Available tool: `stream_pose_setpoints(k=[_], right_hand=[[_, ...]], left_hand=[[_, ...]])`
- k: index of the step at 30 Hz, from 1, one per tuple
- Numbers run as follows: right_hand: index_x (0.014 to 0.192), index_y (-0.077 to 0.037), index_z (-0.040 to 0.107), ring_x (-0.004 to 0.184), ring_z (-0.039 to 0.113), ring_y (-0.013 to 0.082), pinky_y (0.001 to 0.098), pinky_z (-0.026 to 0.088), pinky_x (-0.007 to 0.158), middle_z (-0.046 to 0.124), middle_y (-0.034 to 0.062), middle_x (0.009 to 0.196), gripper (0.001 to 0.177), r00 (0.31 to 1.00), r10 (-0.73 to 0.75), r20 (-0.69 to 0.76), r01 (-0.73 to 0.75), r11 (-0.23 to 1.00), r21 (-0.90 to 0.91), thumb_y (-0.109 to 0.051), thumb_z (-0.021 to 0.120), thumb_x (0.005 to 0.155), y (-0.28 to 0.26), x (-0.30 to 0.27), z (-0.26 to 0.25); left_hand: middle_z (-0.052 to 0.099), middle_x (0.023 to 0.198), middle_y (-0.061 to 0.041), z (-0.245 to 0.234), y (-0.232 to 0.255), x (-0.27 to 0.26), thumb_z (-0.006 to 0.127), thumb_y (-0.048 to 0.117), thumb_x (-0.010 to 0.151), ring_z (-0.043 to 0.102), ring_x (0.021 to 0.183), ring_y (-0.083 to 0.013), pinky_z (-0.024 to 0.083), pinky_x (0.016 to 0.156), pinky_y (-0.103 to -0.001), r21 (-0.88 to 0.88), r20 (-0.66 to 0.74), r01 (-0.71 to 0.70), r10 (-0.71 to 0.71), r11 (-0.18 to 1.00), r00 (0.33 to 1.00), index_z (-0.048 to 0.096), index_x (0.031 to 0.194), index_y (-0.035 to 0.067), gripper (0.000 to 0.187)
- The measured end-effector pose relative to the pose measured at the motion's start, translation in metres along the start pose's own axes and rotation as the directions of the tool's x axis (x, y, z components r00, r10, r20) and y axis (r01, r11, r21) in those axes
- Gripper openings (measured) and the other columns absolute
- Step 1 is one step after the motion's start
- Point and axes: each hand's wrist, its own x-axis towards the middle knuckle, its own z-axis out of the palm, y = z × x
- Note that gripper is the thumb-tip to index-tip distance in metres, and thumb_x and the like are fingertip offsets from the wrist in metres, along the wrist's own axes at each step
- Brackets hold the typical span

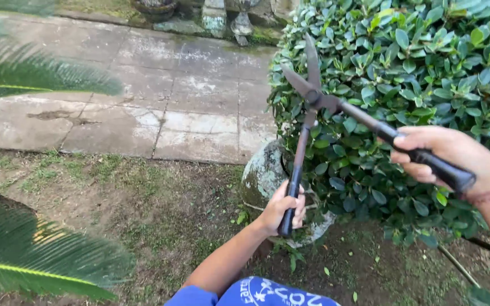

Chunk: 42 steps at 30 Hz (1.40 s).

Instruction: Trimming a manicured bush into a round shape using manual garden shears.

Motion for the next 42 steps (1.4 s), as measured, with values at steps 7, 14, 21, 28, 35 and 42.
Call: stream_pose_setpoints(k=[7,14,21,28,35,42], right_hand=[[0.095,-0.008,0.047,0.047,0.050,0.0103,0.0248,0.039,0.038,0.056,0.0027,0.070,0.017,0.969,0.068,-0.238,-0.053,0.996,0.067,-0.017,0.060,0.095,0.031,0.075,0.059],[0.093,-0.008,0.047,0.046,0.051,0.0164,0.0308,0.042,0.039,0.055,0.0046,0.069,0.012,0.948,-0.024,-0.318,0.049,0.996,0.070,-0.015,0.057,0.094,0.046,0.094,0.108],[0.094,-0.005,0.051,0.048,0.051,0.0094,0.0224,0.042,0.039,0.058,0.0033,0.072,0.016,0.971,0.106,-0.213,-0.062,0.978,0.201,-0.018,0.060,0.093,0.010,0.064,0.055],[0.094,-0.008,0.050,0.050,0.052,0.0102,0.0237,0.042,0.041,0.057,0.0021,0.071,0.013,0.980,0.081,-0.180,-0.030,0.963,0.268,-0.017,0.059,0.096,0.026,0.153,0.044],[0.093,-0.005,0.052,0.048,0.055,0.0138,0.0295,0.046,0.042,0.058,0.0036,0.070,0.012,0.953,-0.122,-0.276,0.145,0.987,0.066,-0.014,0.059,0.096,0.050,0.148,0.101],[0.103,-0.005,0.055,0.040,0.049,0.0111,0.0263,0.039,0.035,0.052,0.0020,0.064,0.015,0.985,-0.068,-0.161,0.039,0.984,-0.175,-0.013,0.061,0.090,0.074,0.065,0.128]], left_hand=[[0.050,0.075,-0.008,-0.014,0.007,0.044,0.053,0.006,0.094,0.051,0.059,-0.0175,0.044,0.050,-0.032,-0.035,-0.060,0.037,-0.039,0.999,0.997,0.039,0.117,0.012,0.027],[0.051,0.080,-0.008,-0.014,0.037,0.044,0.053,0.009,0.095,0.052,0.064,-0.0178,0.047,0.056,-0.033,-0.060,-0.056,0.024,-0.028,0.998,0.998,0.039,0.118,0.012,0.027],[0.050,0.079,-0.007,-0.019,0.042,0.018,0.051,0.009,0.095,0.051,0.061,-0.0167,0.046,0.051,-0.030,-0.043,0.011,-0.013,0.013,0.999,1.000,0.039,0.122,0.008,0.029],[0.050,0.078,-0.007,-0.048,0.054,0.094,0.052,0.008,0.097,0.051,0.062,-0.0161,0.047,0.053,-0.031,-0.041,0.008,-0.029,0.029,0.999,1.000,0.039,0.118,0.007,0.024],[0.051,0.079,-0.007,-0.026,0.059,0.064,0.055,0.011,0.097,0.054,0.065,-0.0171,0.049,0.055,-0.031,-0.065,-0.095,-0.083,0.077,0.994,0.992,0.040,0.116,0.010,0.025],[0.048,0.074,-0.007,-0.019,0.009,-0.036,0.055,0.007,0.091,0.052,0.055,-0.0178,0.048,0.049,-0.032,-0.007,-0.115,-0.115,0.114,0.993,0.987,0.037,0.118,0.012,0.032]])
